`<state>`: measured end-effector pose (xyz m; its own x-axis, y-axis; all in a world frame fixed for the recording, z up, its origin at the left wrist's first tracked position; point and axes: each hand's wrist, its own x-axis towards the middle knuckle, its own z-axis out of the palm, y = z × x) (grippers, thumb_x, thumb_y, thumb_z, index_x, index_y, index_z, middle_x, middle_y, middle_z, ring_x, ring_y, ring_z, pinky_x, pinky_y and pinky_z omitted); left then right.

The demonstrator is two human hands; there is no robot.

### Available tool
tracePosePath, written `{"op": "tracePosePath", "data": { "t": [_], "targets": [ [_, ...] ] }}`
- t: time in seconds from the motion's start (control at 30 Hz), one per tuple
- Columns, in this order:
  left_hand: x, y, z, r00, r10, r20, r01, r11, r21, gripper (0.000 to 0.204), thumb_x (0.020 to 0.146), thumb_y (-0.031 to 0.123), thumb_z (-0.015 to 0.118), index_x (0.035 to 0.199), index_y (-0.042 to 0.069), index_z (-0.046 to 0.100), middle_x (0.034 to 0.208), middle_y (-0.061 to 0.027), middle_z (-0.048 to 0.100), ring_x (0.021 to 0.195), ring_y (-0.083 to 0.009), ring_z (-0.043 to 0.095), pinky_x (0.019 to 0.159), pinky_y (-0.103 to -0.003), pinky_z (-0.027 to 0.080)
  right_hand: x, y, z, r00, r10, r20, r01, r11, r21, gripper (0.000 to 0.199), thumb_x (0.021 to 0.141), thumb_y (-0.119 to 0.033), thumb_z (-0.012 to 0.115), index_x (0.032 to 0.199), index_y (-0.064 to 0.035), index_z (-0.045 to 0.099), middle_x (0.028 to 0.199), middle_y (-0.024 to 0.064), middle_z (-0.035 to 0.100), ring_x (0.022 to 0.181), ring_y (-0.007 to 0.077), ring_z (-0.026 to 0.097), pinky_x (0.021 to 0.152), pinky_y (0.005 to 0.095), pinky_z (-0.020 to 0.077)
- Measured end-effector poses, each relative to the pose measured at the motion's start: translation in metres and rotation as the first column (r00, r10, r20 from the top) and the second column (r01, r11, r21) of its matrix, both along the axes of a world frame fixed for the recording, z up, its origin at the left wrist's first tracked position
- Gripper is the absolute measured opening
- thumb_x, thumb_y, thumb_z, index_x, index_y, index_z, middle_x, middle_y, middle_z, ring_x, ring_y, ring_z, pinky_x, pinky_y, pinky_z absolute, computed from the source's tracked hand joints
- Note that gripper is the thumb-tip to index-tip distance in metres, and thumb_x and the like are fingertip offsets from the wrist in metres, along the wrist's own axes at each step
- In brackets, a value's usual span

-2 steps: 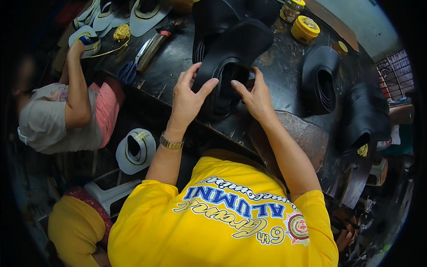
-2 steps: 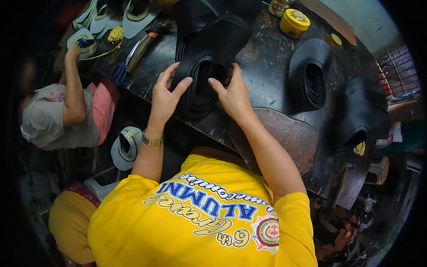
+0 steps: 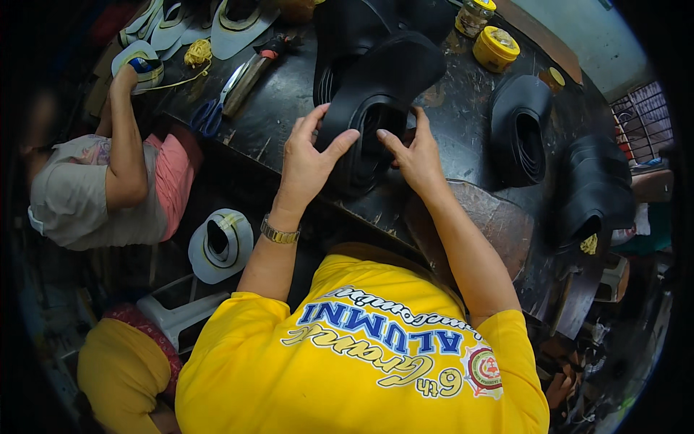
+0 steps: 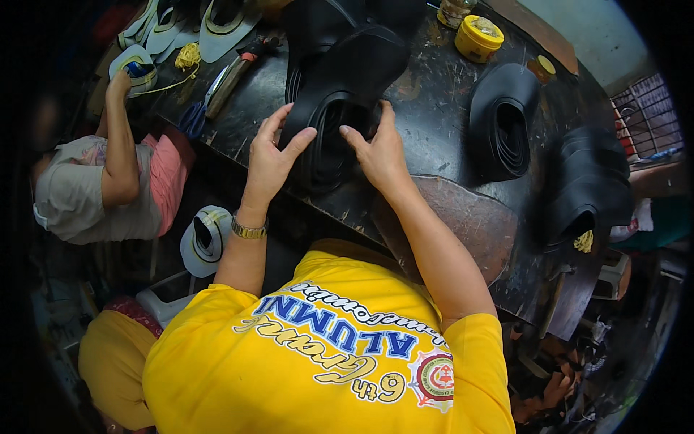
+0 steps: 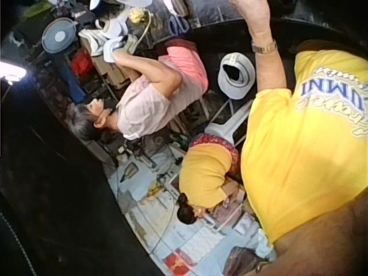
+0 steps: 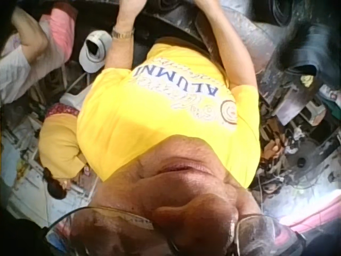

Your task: The person repeatedly picks up black rubber shoe parts from a workbench, folds or aligns them, and stacks them into a growing pile. The person handles the parts one at a time, occasionally turning them over and adjusting their position before placing them on the stack.

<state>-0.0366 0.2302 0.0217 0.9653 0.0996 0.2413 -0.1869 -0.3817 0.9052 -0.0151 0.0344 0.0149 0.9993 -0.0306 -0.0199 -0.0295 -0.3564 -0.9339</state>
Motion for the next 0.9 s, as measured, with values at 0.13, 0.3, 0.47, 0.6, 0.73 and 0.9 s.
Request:
{"op": "tracePosePath", "data": {
  "t": [0.13, 0.3, 0.47, 0.6, 0.73, 0.9],
  "targets": [
    [-0.014, -0.021, 0.022, 0.976, -0.214, -0.050, 0.178, 0.903, -0.392, 0.056, 0.083, 0.016, 0.084, 0.128, -0.005, 0.057, 0.107, -0.0094, 0.067, 0.096, -0.0108, 0.066, 0.083, -0.023, 0.055, -0.007, -0.016, -0.001, 0.983, 0.069, -0.168, -0.026, 0.969, 0.247, 0.061, 0.088, -0.017, 0.075, 0.137, 0.0053, 0.047, 0.101, 0.0156, 0.068, 0.088, 0.0218, 0.067, 0.078, 0.0344, 0.0536],
    [-0.042, -0.055, 0.041, 0.860, -0.503, 0.090, 0.329, 0.411, -0.850, 0.066, 0.083, 0.012, 0.082, 0.137, -0.001, 0.047, 0.120, -0.0121, 0.064, 0.106, -0.0153, 0.067, 0.092, -0.029, 0.056, -0.058, -0.042, 0.016, 0.994, -0.068, -0.082, 0.104, 0.790, 0.604, 0.061, 0.083, -0.014, 0.078, 0.136, 0.0007, 0.050, 0.126, 0.0112, 0.060, 0.117, 0.0212, 0.057, 0.103, 0.0329, 0.0426],
    [-0.056, -0.090, 0.025, 0.576, -0.817, -0.038, 0.100, 0.116, -0.988, 0.080, 0.084, 0.024, 0.081, 0.147, 0.002, 0.038, 0.127, -0.0141, 0.061, 0.111, -0.0193, 0.067, 0.098, -0.033, 0.055, -0.114, -0.103, 0.035, 0.978, -0.210, 0.003, 0.176, 0.827, 0.534, 0.088, 0.076, -0.008, 0.077, 0.151, -0.0020, 0.031, 0.139, 0.0150, 0.049, 0.132, 0.0270, 0.047, 0.113, 0.0358, 0.0345],
    [-0.046, -0.111, 0.012, 0.292, -0.955, -0.057, 0.375, 0.169, -0.911, 0.078, 0.072, 0.024, 0.091, 0.135, 0.001, 0.052, 0.112, -0.0095, 0.069, 0.092, -0.0171, 0.072, 0.085, -0.030, 0.060, -0.153, -0.119, 0.035, 0.896, -0.337, 0.287, 0.377, 0.921, -0.095, 0.105, 0.073, -0.003, 0.076, 0.158, -0.0031, 0.015, 0.149, 0.0178, 0.038, 0.143, 0.0291, 0.035, 0.119, 0.0369, 0.0263],
    [-0.039, -0.126, 0.015, 0.422, -0.886, -0.193, 0.546, 0.418, -0.726, 0.074, 0.072, 0.001, 0.086, 0.138, 0.004, 0.053, 0.106, -0.0076, 0.069, 0.085, -0.0145, 0.070, 0.076, -0.028, 0.060, -0.168, -0.118, 0.032, 0.876, -0.448, 0.178, 0.444, 0.894, 0.065, 0.113, 0.071, 0.002, 0.078, 0.160, -0.0066, 0.009, 0.153, 0.0192, 0.035, 0.146, 0.0329, 0.032, 0.121, 0.0420, 0.0234],
    [-0.043, -0.135, 0.017, 0.500, -0.838, -0.219, 0.551, 0.503, -0.666, 0.070, 0.074, 0.004, 0.085, 0.137, 0.005, 0.054, 0.110, -0.0076, 0.068, 0.092, -0.0150, 0.069, 0.081, -0.028, 0.058, -0.170, -0.132, 0.047, 0.774, -0.308, 0.554, 0.463, 0.872, -0.162, 0.116, 0.072, -0.023, 0.088, 0.159, -0.0115, 0.013, 0.158, 0.0197, 0.025, 0.145, 0.0359, 0.032, 0.120, 0.0447, 0.0264]
  ]
}}
